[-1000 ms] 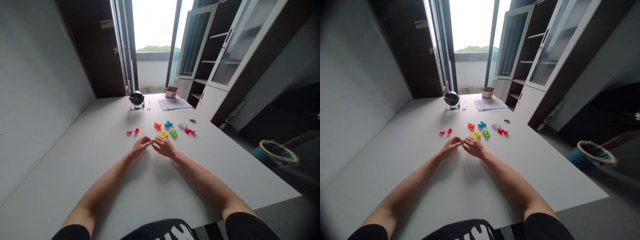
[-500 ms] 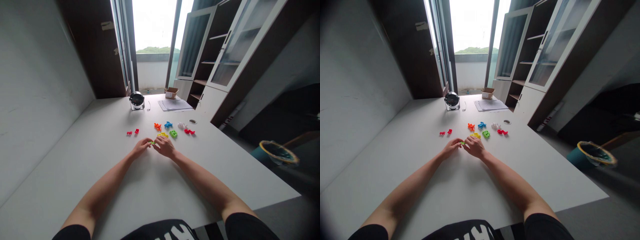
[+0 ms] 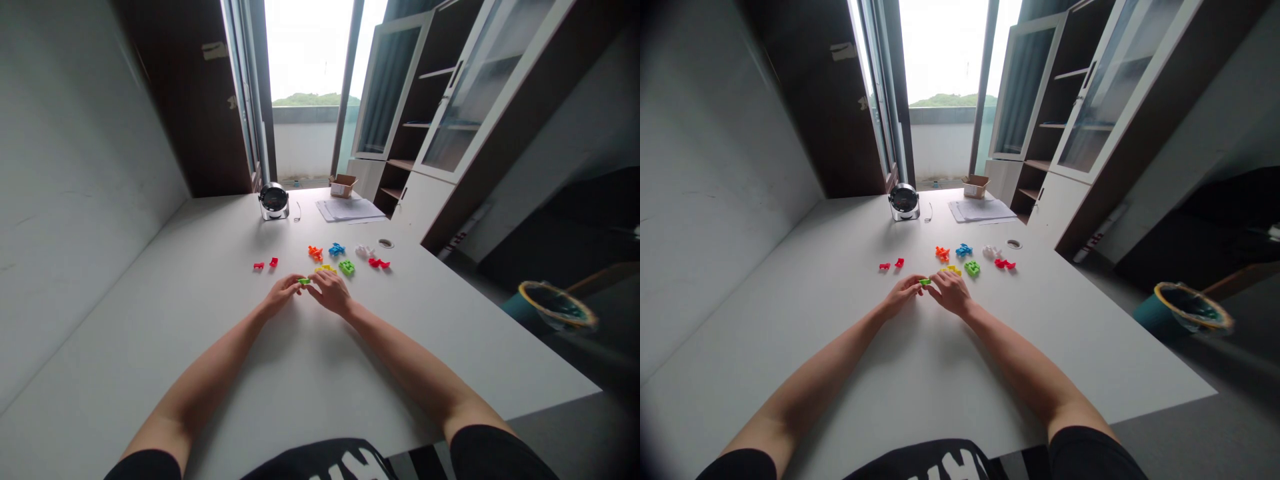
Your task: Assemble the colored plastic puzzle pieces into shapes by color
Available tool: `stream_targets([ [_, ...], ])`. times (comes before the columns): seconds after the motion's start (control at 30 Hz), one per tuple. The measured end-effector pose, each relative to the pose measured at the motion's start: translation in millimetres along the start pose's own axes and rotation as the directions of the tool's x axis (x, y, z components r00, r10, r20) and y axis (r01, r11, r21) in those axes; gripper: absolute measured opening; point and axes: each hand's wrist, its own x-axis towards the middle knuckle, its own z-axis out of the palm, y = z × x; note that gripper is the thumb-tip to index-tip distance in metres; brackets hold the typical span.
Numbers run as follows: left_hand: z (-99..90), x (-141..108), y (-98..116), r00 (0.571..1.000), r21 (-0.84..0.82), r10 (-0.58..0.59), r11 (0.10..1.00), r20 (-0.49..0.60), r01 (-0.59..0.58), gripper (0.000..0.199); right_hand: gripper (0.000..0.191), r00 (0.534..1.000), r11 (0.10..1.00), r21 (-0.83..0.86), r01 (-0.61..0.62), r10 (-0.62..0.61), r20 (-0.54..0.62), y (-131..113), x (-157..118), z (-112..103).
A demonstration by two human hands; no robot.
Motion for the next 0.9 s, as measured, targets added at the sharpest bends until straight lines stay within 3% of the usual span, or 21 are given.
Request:
stream_targets([
  [0.27, -0.8, -0.7, 1.4, 0.999, 0.016, -0.005, 1.000, 0.037, 0.005, 0.036, 0.016, 1.000, 1.000, -0.010, 0.025, -0.025, 0.011, -1.2, 0.7, -1.9],
  [0.9, 0.3, -1.1, 0.3, 1.000, 0.054, 0.004, 0.999, -0.001, -0.004, 0.039, 0.016, 0.998, 0.998, -0.003, 0.058, -0.057, 0.019, 1.0, -0.4, 1.2],
])
